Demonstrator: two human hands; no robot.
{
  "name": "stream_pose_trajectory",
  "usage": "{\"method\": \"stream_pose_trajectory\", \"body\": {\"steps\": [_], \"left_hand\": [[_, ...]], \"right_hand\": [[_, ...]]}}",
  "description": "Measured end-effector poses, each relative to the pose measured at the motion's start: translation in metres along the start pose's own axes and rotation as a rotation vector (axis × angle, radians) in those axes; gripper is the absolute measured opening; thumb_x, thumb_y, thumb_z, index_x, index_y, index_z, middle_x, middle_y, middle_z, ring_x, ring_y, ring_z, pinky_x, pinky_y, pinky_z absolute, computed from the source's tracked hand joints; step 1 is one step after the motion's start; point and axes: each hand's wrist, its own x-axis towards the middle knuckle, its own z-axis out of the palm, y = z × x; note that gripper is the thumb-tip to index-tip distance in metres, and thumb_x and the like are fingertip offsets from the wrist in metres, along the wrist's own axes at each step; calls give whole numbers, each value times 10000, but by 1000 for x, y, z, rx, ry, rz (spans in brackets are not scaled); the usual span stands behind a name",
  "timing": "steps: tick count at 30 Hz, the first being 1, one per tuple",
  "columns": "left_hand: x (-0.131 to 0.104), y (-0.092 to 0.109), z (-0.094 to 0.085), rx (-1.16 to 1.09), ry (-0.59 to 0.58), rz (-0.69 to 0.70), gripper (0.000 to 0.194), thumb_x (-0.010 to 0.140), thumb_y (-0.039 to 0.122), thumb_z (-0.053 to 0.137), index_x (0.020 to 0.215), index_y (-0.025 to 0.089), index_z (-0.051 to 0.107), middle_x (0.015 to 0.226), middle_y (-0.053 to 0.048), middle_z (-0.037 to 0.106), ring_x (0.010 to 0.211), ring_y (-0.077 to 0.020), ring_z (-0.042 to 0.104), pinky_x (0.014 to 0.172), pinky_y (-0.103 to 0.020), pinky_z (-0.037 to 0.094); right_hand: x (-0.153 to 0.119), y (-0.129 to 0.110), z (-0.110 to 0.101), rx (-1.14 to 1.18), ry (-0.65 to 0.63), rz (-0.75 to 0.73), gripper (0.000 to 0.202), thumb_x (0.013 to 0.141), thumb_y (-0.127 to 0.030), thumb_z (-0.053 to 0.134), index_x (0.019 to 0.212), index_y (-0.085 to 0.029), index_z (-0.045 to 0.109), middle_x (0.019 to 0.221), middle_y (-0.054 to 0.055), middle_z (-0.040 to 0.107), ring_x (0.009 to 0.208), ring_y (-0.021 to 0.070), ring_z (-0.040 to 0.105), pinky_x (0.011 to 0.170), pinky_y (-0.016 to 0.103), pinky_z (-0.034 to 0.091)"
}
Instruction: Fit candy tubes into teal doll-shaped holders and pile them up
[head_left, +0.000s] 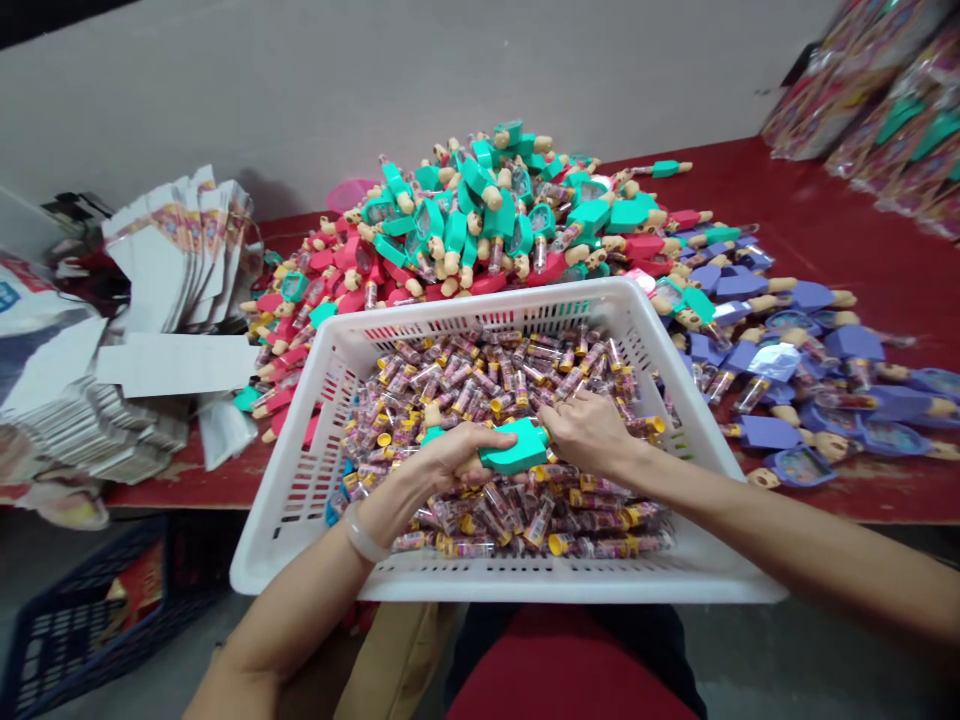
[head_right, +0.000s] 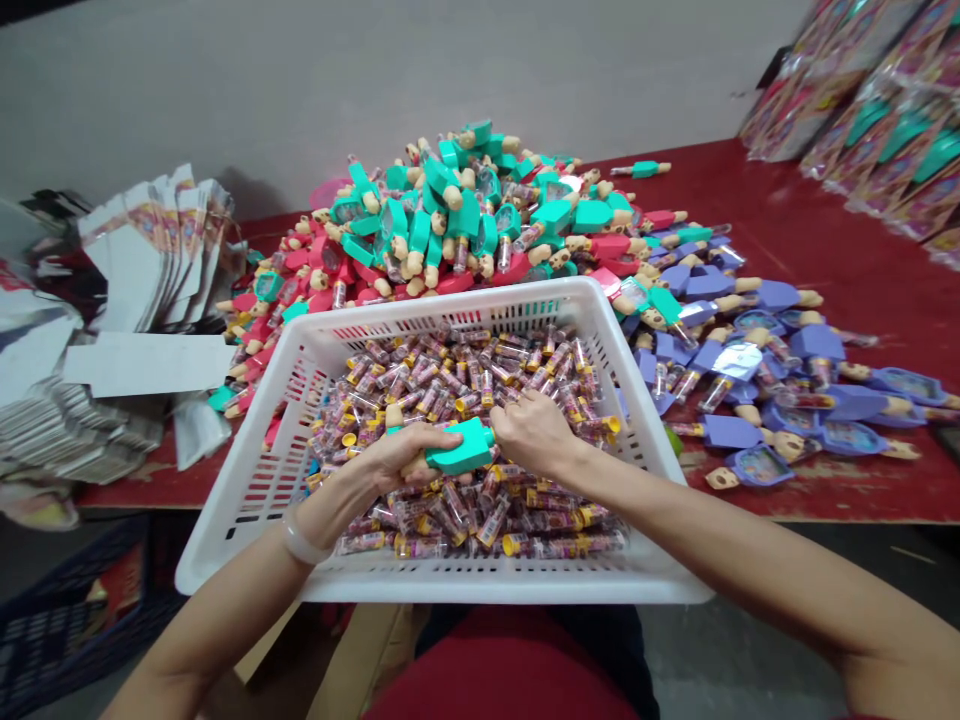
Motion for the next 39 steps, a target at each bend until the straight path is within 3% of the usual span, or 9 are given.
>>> {"method": "stream_pose_trajectory", "body": {"steps": [5, 11, 14, 17, 21, 24, 29, 34, 39], "left_hand": [[-5, -2, 3, 415, 152, 213, 373, 749, 477, 681, 880, 137, 604, 603, 31, 543, 434, -67, 410, 418, -206, 284], [-5, -12, 1, 1086, 286, 519, 399, 869, 486, 555, 1108, 171, 604, 941, -70, 671, 805, -204, 610, 699, -289, 422], [-5, -16, 2, 1252, 304, 547, 425, 899, 485, 507, 1188, 181, 574, 954, -89, 678, 846, -236, 626, 741, -318, 423], [-5, -16, 2, 1086, 319, 518, 410, 852, 490, 577, 1132, 191, 596, 947, -69, 673, 839, -213, 620, 719, -291, 430], [-2, -13, -6, 426, 187, 211, 440, 801, 553, 603, 955, 141, 609, 711, -23, 615, 467, -76, 440, 443, -217, 300], [0, -11, -17, 65, 77, 26, 470, 780, 564, 611, 908, 112, 601, 723, -60, 647, 380, -23, 313, 384, -204, 183], [-6, -6, -30, 146, 25, 86, 467, 698, 518, 728, 896, 113, 604, 681, -26, 620, 392, -18, 315, 385, -200, 173], [-16, -4, -22, 667, 228, 322, 521, 695, 547, 735, 1016, 151, 624, 759, -10, 611, 606, -109, 525, 532, -215, 378], [-12, -18, -16, 1241, 378, 682, 447, 868, 504, 578, 1167, 172, 604, 1036, -104, 703, 921, -224, 662, 806, -313, 473]], "right_hand": [[1, -3, 7, 67, -217, 38, 162, 789, -237, 573, 839, -141, 694, 763, 127, 728, 672, 239, 657, 588, 304, 335], [4, -7, 4, 101, -371, 115, 183, 742, -288, 613, 830, -169, 720, 809, 155, 733, 722, 293, 685, 587, 314, 396], [4, -5, 4, 162, -433, 114, 159, 733, -291, 614, 786, -181, 715, 777, 132, 726, 696, 275, 676, 572, 304, 387], [4, -1, 6, 200, -397, 89, 146, 752, -302, 607, 799, -198, 699, 748, 93, 714, 672, 244, 653, 569, 292, 365], [6, 4, 7, 104, -57, -38, 204, 779, -221, 601, 959, -145, 662, 891, 119, 703, 850, 261, 613, 722, 337, 380], [7, 5, 4, 52, 160, -185, 213, 875, -168, 517, 1040, -120, 643, 939, 121, 688, 899, 246, 573, 806, 361, 348], [5, 3, -5, 111, 272, -280, 241, 948, -158, 438, 1050, -107, 650, 893, 108, 691, 808, 202, 569, 743, 332, 343], [1, 3, -16, 367, 56, -191, 255, 907, -264, 517, 1034, -115, 679, 847, 101, 698, 730, 188, 584, 670, 302, 360], [7, 18, -20, 1044, -448, 5, 325, 872, -448, 547, 805, -156, 674, 593, -7, 584, 501, 111, 466, 498, 247, 301]]}}
